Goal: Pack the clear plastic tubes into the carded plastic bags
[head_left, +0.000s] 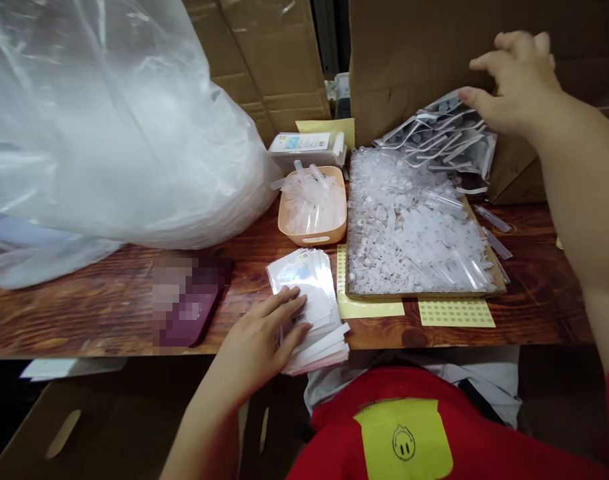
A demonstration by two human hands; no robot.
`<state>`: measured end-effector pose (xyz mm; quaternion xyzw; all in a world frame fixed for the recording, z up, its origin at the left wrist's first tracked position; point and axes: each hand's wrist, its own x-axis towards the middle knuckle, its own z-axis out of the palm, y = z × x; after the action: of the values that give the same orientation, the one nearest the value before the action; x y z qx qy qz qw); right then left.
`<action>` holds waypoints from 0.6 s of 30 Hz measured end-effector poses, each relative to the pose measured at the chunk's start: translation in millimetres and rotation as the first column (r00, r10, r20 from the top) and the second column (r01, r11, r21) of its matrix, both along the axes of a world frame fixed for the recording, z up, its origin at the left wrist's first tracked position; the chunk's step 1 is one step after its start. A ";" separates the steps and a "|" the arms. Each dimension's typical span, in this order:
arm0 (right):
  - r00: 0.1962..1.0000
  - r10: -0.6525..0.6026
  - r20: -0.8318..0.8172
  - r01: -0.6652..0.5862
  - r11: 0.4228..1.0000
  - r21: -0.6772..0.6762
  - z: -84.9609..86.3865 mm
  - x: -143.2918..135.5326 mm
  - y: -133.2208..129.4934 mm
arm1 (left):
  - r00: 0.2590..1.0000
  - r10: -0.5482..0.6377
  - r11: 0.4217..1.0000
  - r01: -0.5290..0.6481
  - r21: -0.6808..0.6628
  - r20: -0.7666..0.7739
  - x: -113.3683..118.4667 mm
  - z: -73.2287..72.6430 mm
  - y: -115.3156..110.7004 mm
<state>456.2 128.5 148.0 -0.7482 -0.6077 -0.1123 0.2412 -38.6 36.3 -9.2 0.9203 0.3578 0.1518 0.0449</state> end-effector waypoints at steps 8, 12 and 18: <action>0.997 -0.044 0.068 0.071 0.879 -0.472 -80.9 29.0 -147.9 | 0.986 -0.060 0.995 0.070 0.064 -0.153 6.9 10.2 6.2; 0.998 -0.061 -0.029 0.051 0.965 -0.255 -157.4 47.3 -175.0 | 0.981 -0.065 0.984 0.093 0.152 -0.182 11.5 6.6 2.7; 1.000 -0.011 0.020 0.006 0.975 0.221 -159.4 22.4 -168.0 | 0.995 -0.072 0.982 0.083 0.169 -0.068 12.2 8.9 -4.3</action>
<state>478.6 -39.5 -11.5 -0.7181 -0.5909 -0.1883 0.3159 -26.4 32.0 -0.3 0.9382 0.3086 0.1517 -0.0394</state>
